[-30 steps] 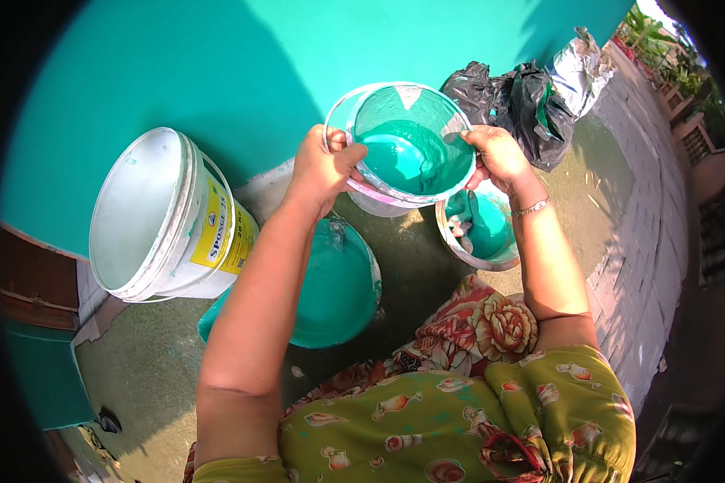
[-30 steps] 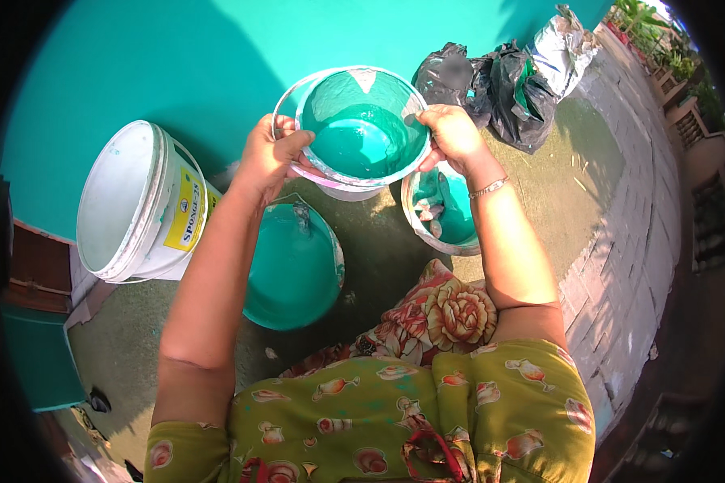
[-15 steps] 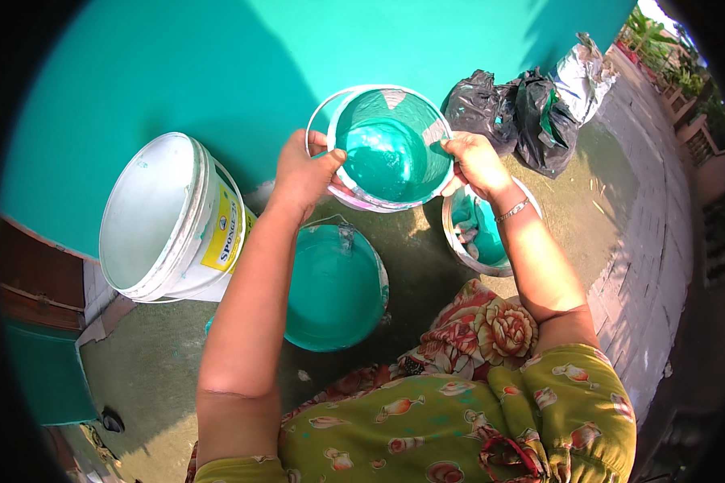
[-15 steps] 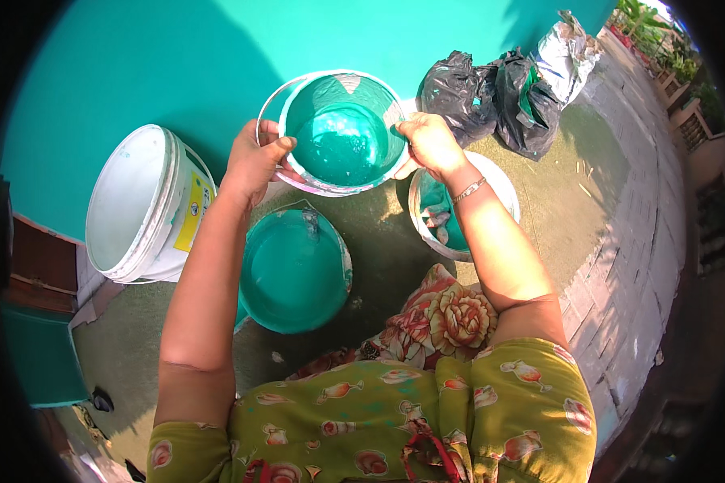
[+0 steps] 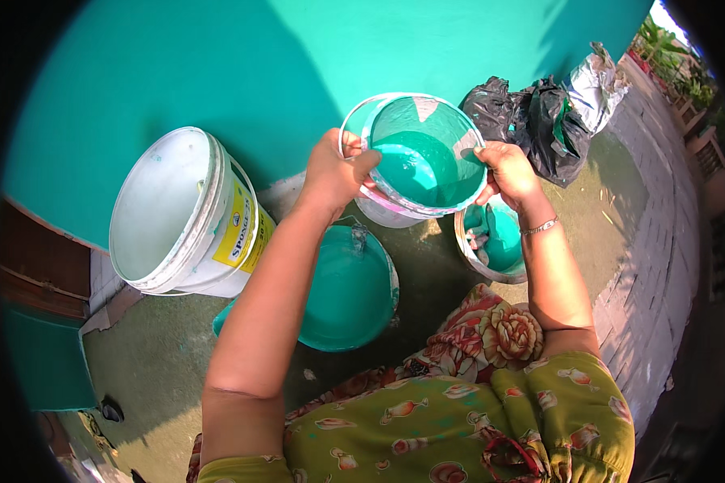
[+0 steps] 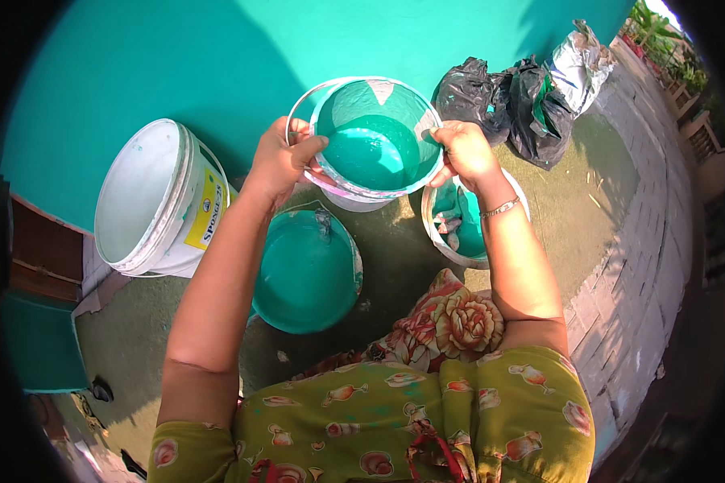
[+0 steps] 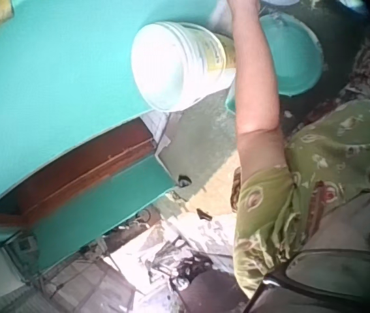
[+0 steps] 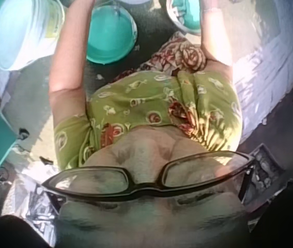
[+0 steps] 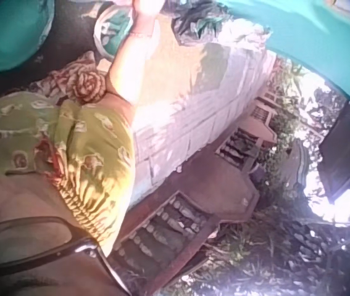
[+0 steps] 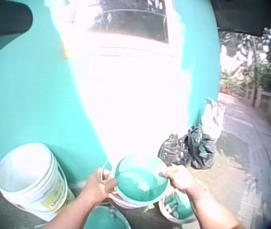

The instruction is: The person mixes green paint between several buckets using a brush and their hands.

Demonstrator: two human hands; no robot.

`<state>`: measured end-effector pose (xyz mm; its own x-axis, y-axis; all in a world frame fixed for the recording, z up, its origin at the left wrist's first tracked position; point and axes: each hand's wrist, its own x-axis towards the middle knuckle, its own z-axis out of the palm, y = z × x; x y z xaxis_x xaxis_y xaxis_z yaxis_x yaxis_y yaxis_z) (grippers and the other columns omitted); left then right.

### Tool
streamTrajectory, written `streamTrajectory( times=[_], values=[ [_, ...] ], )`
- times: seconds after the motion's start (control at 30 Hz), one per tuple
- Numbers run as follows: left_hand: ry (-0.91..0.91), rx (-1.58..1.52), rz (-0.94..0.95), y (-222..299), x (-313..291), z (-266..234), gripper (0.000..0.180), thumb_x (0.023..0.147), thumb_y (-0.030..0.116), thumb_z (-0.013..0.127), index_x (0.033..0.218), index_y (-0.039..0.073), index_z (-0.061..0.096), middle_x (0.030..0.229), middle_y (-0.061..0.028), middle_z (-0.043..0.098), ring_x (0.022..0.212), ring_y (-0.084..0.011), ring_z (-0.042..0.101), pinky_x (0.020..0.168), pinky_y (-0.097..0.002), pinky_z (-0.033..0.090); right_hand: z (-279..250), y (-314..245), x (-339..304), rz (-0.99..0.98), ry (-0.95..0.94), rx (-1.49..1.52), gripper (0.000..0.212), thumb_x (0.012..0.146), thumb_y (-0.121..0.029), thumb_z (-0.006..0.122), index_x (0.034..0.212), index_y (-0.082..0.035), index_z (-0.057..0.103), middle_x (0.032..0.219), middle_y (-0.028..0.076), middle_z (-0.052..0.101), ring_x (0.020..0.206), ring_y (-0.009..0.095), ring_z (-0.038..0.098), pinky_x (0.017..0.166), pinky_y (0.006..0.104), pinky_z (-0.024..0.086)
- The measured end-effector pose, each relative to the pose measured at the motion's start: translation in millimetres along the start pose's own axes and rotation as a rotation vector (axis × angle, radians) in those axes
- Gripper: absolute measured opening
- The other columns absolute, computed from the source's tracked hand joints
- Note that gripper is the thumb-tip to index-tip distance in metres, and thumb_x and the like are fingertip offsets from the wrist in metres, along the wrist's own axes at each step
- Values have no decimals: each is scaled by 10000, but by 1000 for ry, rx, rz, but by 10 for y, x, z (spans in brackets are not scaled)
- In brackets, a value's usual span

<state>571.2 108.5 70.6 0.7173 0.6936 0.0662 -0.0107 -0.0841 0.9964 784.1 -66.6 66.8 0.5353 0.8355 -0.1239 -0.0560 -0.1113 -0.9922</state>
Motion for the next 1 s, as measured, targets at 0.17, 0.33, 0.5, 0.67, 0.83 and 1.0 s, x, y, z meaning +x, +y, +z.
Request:
streamTrajectory(
  times=[0.17,0.33,0.5,0.67,0.83,1.0],
  values=[
    [72,-142,-9,-116,123,-83,275,792,86,684,947,9,470,766,-74,546,531,-141,574,399,-254,439,178,-55,195,-71,51,-115,272,924,-136,488,934,124,567,712,190,636,453,260,622,391,324,546],
    [70,-23,-56,8,-18,-69,310,779,136,703,966,25,482,758,-53,560,544,-124,575,432,-228,442,65,10,78,9,-11,-14,263,913,-116,495,947,132,575,714,200,639,464,263,630,366,310,539],
    [116,-79,-96,-196,175,-79,282,803,86,651,1007,29,465,787,-49,573,572,-123,569,454,-250,465,159,-42,318,-116,53,-135,282,941,-171,506,971,98,585,641,143,620,417,209,595,389,282,522],
    [258,-235,-278,-698,313,-235,342,798,-16,599,1076,-7,400,921,-140,523,667,-182,591,525,-361,578,391,162,304,-223,239,-551,475,931,-311,559,1137,117,563,822,170,653,727,247,681,621,333,544],
    [321,-351,-377,-1218,402,-278,342,776,-38,611,1026,-30,378,981,-171,482,776,-295,635,567,-455,626,902,106,-244,-437,-167,-959,257,843,-257,652,907,-9,631,878,171,600,762,333,624,706,423,491],
    [246,-236,-457,-1489,466,-299,327,795,-45,627,1018,-1,392,968,-116,467,821,-252,607,597,-443,625,1490,699,-225,-839,-487,-1301,212,778,-131,620,961,-25,610,972,110,542,847,285,607,720,386,502]
  ],
)
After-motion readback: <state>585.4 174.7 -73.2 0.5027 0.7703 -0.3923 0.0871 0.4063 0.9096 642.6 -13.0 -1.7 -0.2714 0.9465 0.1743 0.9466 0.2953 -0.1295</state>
